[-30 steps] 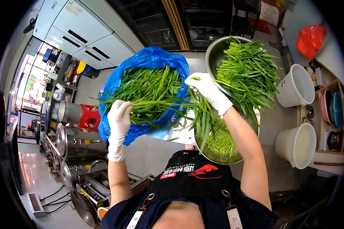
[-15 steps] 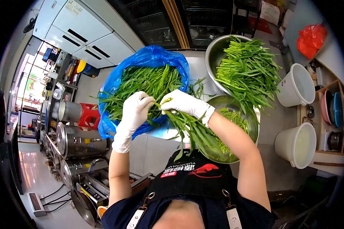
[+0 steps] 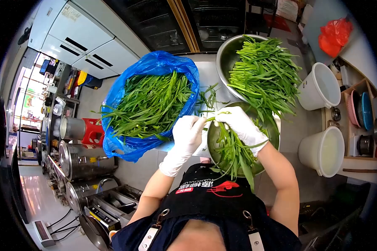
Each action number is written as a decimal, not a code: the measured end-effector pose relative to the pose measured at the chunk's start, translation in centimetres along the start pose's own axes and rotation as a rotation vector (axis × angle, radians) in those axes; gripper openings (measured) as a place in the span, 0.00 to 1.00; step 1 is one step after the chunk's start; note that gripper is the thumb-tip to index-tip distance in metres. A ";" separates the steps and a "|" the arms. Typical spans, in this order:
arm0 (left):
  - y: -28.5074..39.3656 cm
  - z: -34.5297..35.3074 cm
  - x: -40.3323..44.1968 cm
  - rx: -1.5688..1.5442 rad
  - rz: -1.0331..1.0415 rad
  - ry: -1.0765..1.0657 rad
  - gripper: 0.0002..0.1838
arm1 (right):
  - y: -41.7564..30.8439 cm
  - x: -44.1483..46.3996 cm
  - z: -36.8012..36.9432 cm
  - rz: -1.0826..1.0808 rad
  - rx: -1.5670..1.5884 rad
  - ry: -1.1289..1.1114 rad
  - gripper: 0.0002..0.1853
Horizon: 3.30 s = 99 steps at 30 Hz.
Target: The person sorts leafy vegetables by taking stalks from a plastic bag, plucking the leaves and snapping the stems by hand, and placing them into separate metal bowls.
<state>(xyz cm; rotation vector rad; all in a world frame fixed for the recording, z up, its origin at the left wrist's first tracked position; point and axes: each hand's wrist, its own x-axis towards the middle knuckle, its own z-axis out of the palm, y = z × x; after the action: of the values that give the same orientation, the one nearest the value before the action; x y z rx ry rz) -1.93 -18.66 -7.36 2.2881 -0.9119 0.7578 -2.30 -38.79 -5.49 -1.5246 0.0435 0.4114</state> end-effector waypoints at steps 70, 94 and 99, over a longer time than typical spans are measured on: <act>-8.6 -15.0 16.4 -0.710 -0.558 -0.054 0.06 | -5.6 8.3 0.3 -0.297 0.421 0.151 0.07; -14.0 -13.3 7.5 -0.866 -0.777 0.316 0.13 | -8.2 6.9 0.3 -0.326 0.003 0.008 0.07; -12.1 -11.4 7.3 -0.822 -0.784 0.227 0.12 | -8.8 9.0 5.9 -0.390 -0.123 -0.121 0.09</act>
<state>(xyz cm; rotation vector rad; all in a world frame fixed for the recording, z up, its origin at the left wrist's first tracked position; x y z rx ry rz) 8.09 -6.72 1.92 1.5588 -0.1075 0.2065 7.27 -30.92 0.76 -1.5825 -0.3752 0.1952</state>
